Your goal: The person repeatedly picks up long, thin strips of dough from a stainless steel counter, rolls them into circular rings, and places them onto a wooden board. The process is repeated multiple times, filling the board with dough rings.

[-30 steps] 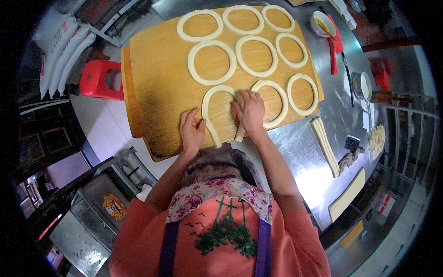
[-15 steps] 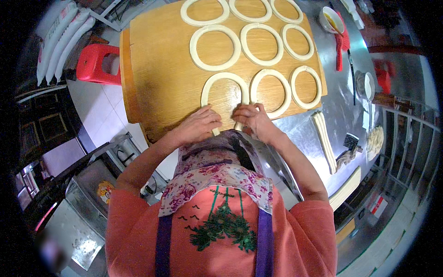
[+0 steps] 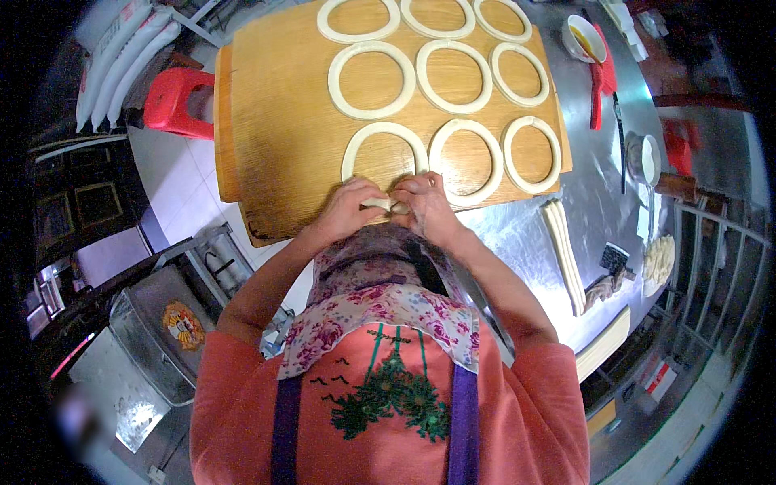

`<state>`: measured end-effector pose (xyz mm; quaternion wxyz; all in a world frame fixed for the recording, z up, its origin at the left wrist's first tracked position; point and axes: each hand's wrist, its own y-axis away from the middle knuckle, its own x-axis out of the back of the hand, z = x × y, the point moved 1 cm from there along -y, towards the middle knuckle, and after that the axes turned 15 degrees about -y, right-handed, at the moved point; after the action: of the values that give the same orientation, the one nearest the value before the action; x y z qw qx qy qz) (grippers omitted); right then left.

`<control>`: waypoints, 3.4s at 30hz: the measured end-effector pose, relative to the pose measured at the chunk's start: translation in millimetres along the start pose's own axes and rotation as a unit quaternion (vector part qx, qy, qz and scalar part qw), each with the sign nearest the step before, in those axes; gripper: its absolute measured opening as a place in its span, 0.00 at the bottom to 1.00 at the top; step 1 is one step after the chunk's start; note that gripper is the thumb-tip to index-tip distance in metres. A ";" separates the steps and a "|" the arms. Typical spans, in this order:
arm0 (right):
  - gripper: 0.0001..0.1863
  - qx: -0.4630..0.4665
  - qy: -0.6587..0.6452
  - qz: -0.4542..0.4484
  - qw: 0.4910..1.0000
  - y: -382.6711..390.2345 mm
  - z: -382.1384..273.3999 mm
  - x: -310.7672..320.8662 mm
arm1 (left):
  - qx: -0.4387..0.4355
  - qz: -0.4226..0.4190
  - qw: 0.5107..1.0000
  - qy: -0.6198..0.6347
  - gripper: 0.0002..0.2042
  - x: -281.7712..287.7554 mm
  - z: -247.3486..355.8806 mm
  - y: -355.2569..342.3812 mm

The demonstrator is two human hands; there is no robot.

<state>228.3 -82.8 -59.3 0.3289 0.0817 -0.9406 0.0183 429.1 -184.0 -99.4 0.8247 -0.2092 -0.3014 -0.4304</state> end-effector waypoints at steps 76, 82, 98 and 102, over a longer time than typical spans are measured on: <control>0.12 -0.007 0.039 0.078 0.996 6.8 10.7 -23.7 | 0.020 0.086 0.987 -0.134 0.12 -30.0 12.4 13.1; 0.12 0.029 0.066 0.092 0.993 4.3 18.5 -34.1 | 0.014 0.073 0.990 -0.120 0.17 -22.9 9.6 17.1; 0.17 0.055 0.068 0.073 0.993 36.3 15.8 -16.2 | -0.068 0.080 0.980 -0.171 0.10 -21.7 8.4 30.2; 0.15 0.063 0.087 0.090 0.990 32.9 26.0 -19.6 | -0.063 0.074 0.981 -0.170 0.10 -18.8 8.8 20.6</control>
<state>221.9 -49.9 -91.2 0.4010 0.0154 -0.9089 0.1137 435.1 -156.6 -107.5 0.7762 -0.3528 -0.3934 -0.3439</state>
